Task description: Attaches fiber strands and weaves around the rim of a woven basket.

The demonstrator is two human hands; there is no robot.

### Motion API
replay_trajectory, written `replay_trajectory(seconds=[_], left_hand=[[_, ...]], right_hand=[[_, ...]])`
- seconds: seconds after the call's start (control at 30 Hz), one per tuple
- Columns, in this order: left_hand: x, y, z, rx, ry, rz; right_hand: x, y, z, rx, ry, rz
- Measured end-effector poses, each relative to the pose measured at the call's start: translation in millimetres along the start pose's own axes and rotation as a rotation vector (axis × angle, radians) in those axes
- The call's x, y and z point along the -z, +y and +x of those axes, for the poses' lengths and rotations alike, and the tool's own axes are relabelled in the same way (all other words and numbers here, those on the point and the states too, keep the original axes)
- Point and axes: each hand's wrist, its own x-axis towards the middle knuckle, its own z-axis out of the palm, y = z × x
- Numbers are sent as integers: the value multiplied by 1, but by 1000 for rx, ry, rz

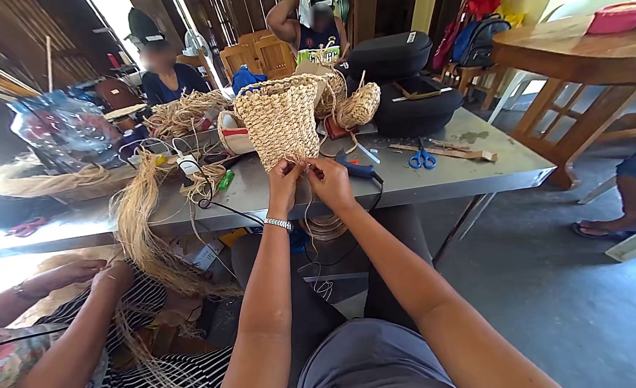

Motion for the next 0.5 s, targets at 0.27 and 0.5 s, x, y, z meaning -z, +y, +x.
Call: replay_trajectory(seconds=[0.27, 0.5], left_hand=[[2, 14, -24, -22, -54, 113], [3, 2, -7, -3, -83, 51]], right_hand=[[6, 0, 3, -98, 19, 106], [7, 1, 3, -103, 49, 90]])
